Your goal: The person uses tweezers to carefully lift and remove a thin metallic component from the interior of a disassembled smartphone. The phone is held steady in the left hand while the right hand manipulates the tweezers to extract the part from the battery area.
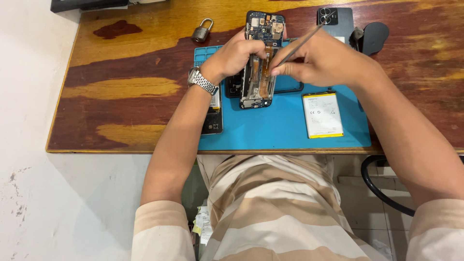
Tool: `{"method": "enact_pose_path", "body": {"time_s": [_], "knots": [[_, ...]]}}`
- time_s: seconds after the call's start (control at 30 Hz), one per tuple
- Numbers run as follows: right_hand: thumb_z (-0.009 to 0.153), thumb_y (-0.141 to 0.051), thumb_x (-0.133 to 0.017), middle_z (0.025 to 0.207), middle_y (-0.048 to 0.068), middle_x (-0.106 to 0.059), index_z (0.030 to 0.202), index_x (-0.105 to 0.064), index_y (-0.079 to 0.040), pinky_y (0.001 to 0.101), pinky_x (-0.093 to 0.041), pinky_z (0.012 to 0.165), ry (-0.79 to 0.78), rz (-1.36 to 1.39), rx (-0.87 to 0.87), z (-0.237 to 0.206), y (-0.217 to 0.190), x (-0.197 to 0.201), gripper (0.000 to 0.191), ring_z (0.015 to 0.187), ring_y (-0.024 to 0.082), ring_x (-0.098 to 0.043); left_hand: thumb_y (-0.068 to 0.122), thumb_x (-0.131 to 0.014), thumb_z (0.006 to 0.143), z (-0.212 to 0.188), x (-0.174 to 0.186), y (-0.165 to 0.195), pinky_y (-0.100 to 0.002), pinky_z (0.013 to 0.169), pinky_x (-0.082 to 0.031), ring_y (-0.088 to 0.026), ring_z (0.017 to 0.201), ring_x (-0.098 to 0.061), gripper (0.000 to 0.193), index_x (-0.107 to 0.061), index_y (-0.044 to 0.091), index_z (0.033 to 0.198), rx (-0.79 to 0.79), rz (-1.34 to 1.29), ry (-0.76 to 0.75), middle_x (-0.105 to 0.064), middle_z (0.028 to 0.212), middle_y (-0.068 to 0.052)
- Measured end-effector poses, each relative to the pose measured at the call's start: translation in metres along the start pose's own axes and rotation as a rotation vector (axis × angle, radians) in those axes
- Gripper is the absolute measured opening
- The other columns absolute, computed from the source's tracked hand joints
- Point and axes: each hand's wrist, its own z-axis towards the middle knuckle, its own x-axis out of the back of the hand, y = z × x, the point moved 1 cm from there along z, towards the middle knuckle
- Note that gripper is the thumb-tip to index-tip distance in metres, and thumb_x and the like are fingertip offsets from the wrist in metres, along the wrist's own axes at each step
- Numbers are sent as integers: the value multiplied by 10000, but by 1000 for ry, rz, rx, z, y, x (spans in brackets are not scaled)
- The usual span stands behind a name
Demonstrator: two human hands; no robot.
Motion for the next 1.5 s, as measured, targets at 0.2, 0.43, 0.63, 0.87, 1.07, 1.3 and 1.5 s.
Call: {"method": "enact_pose_path", "body": {"time_s": [0.2,0.43,0.63,0.87,1.07,1.3,1.5], "knots": [[887,-117,-792,886,121,-781,1007,-823,-76,346,-542,646,-26,-168,34,1,0,-3,131,712,244,-691,142,-565,943,1,1,-2,-299,835,-528,-125,861,-647,161,-650,12,901,-52,163,3,-692,897,-33],[897,-114,-774,909,113,-773,1014,-794,-75,336,-559,652,5,-71,16,1,0,-2,125,714,241,-716,120,-566,910,-1,0,-1,-307,845,-541,-126,876,-653,147,-623,12,992,-44,56,-7,-686,924,-40],[891,-114,-770,898,111,-762,1021,-783,-78,351,-554,650,29,-53,100,3,-7,-3,135,719,258,-711,101,-580,924,-3,2,-1,-315,845,-539,-135,885,-642,137,-627,-15,982,-66,114,-5,-667,947,-58],[885,-140,-770,799,119,-733,996,-799,-116,389,-514,593,-17,-156,20,4,-14,-9,117,632,295,-658,95,-545,902,-7,1,7,-304,871,-546,-132,895,-655,207,-625,-4,1066,-3,-18,-2,-686,965,-50],[862,-136,-769,813,106,-746,989,-806,-129,402,-520,605,-18,-182,51,4,-11,-9,132,655,305,-668,111,-557,916,-8,2,9,-322,881,-533,-144,902,-627,240,-643,-14,1102,-3,-3,-10,-681,972,-58],[870,-154,-763,842,110,-754,994,-801,-117,396,-526,613,9,-195,93,6,-12,-7,135,669,306,-675,105,-549,913,-7,2,4,-315,859,-542,-142,882,-637,200,-645,5,1057,35,-21,-5,-679,936,-52],[890,-184,-770,806,134,-729,1037,-783,-99,387,-507,564,23,-176,31,5,-14,-2,170,600,288,-646,100,-565,892,-7,2,9,-317,869,-540,-143,894,-635,210,-622,1,1068,4,-3,12,-674,955,-48]]}}
